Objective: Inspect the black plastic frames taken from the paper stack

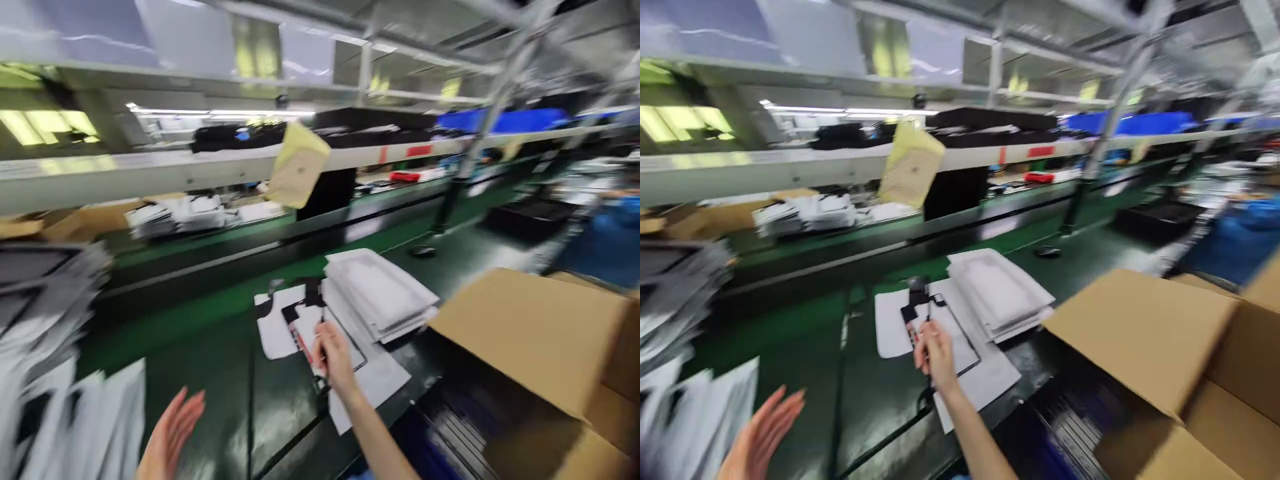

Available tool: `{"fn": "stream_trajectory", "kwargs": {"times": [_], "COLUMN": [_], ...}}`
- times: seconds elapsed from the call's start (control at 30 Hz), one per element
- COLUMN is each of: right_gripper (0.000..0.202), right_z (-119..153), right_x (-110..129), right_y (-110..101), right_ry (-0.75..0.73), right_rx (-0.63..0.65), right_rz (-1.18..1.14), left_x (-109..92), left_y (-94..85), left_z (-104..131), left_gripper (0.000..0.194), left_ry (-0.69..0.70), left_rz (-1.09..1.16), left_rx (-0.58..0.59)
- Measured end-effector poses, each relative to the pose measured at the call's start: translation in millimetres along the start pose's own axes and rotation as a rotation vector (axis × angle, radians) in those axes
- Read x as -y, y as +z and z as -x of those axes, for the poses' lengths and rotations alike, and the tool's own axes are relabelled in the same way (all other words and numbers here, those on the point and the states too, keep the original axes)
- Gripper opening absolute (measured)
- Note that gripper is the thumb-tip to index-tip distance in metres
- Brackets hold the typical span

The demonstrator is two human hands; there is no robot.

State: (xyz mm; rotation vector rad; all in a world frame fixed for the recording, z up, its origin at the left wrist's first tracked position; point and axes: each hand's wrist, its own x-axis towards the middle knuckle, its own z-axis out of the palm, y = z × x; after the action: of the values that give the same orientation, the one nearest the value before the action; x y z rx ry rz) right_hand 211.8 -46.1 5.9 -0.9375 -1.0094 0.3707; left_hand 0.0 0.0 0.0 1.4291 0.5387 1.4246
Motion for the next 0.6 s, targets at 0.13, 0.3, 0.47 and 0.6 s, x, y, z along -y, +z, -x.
{"fn": "stream_trajectory", "kwargs": {"times": [0.13, 0.3, 0.47, 0.6], "right_gripper": [0.049, 0.034, 0.022, 0.015], "right_z": [3.7, 18.7, 18.2, 15.5], "right_x": [10.4, 22.9, 23.8, 20.0], "right_y": [-9.0, 1.1, 16.3, 18.9], "right_ry": [-0.043, -0.317, -0.58, -0.595], "right_rx": [0.022, 0.04, 0.057, 0.095], "right_rz": [0.004, 0.174, 0.243, 0.322], "left_x": [-20.5, -55.6, -58.3, -60.5], "left_y": [3.0, 32.7, 31.9, 26.9], "left_z": [-10.1, -13.8, 10.9, 18.1], "left_gripper": [0.073, 0.05, 0.037, 0.036], "left_ry": [0.049, 0.238, 0.508, 0.659], "left_rz": [0.195, 0.274, 0.144, -0.024], "left_rx": [-0.011, 0.168, 0.083, -0.007]}}
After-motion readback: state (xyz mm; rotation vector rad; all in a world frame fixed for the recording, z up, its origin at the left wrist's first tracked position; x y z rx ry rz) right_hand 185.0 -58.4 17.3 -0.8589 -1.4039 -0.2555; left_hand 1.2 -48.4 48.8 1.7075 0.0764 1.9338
